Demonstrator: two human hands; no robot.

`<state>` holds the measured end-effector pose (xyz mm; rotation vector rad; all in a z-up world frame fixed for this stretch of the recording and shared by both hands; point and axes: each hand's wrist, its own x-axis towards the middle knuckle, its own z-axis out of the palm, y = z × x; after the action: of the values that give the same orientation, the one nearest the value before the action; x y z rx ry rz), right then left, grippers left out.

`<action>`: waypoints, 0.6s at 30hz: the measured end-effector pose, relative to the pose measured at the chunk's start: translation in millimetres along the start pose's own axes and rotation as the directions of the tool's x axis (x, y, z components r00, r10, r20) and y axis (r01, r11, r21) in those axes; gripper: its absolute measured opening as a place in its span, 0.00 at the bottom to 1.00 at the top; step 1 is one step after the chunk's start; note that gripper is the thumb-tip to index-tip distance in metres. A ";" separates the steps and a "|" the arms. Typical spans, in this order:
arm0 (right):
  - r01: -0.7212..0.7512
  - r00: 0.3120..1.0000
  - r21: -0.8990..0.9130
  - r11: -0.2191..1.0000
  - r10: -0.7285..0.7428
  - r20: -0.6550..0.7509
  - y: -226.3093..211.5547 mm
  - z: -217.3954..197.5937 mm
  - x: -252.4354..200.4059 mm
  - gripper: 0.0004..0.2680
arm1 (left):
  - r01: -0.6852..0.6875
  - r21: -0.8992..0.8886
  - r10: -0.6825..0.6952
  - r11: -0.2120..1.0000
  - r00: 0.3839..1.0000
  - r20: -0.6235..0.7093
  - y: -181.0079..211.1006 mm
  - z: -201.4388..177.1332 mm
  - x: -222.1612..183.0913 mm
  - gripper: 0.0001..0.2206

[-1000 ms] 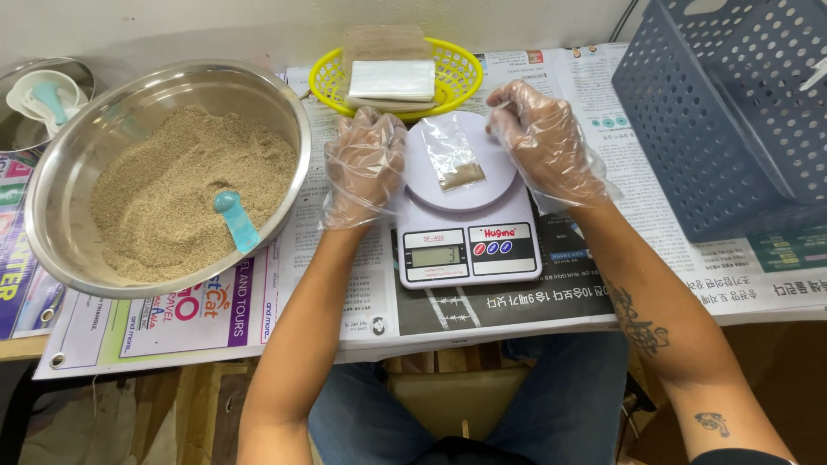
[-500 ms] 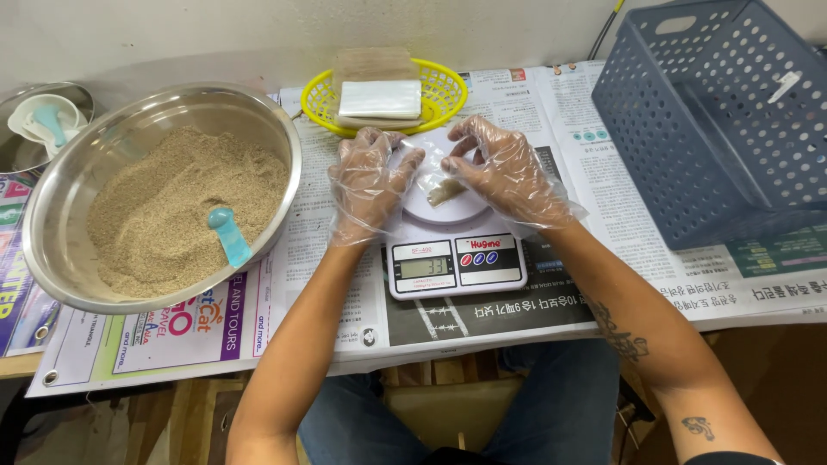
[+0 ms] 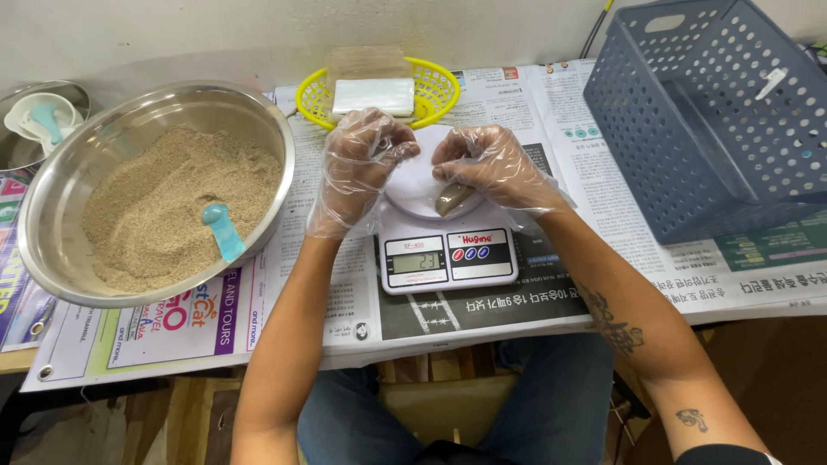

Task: Scooping powder into small bags, weighing them on a scale, and placing them in a storage bin

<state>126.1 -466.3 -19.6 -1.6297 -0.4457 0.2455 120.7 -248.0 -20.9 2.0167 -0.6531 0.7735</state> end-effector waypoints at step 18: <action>0.183 0.925 -0.434 0.882 -0.304 -0.228 -137.3 -171.2 -83.0 0.05 | -0.373 -0.248 0.382 0.894 0.924 -0.017 132.2 139.6 152.7 0.06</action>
<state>103.2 -648.2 126.8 -1.9555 -0.4943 -0.3001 170.9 -456.8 98.1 1.6960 -1.1276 0.8367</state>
